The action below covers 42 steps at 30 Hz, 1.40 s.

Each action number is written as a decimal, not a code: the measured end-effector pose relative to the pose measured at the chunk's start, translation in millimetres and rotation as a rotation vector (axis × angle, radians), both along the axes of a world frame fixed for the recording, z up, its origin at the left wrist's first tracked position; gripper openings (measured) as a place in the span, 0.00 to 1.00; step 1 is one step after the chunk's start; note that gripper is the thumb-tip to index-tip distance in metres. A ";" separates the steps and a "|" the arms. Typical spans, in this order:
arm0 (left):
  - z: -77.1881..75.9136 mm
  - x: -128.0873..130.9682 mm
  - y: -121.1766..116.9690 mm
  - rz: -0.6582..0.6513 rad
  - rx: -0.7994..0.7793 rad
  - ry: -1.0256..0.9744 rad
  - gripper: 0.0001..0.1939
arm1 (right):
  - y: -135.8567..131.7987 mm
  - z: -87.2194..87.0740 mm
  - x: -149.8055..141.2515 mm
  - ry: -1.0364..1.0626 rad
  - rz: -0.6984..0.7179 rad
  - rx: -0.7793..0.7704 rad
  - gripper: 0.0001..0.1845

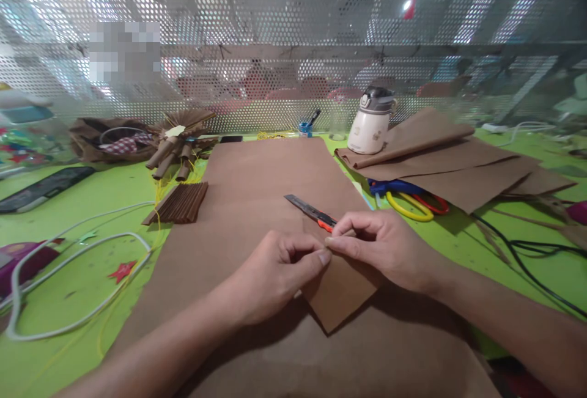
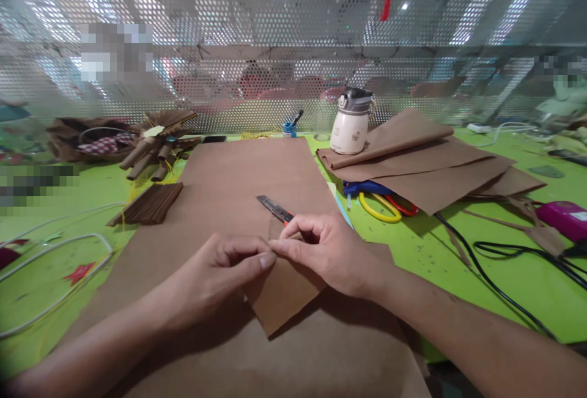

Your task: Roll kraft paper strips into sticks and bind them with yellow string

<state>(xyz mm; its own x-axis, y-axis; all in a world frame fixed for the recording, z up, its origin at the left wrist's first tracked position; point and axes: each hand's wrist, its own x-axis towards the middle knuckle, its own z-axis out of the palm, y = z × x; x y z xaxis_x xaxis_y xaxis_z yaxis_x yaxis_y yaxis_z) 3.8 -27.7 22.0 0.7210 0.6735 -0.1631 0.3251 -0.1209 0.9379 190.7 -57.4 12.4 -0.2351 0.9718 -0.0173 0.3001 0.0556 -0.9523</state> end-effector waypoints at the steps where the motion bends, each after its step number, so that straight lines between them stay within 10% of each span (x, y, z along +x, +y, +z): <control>1: -0.1 -0.3 0.2 -0.003 0.000 0.003 0.19 | 0.5 0.6 -0.2 0.011 0.003 -0.016 0.14; 42: -3.1 -2.2 2.0 0.006 -0.107 -0.058 0.18 | 2.7 -0.2 0.7 0.086 -0.035 0.009 0.12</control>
<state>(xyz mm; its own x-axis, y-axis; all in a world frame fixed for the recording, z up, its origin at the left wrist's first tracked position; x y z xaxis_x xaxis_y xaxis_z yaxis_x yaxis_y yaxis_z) 1.6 -25.7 18.9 0.7271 0.6590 -0.1922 0.2701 -0.0172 0.9627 191.3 -54.7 12.2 -0.2017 0.9794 0.0102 0.2191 0.0553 -0.9741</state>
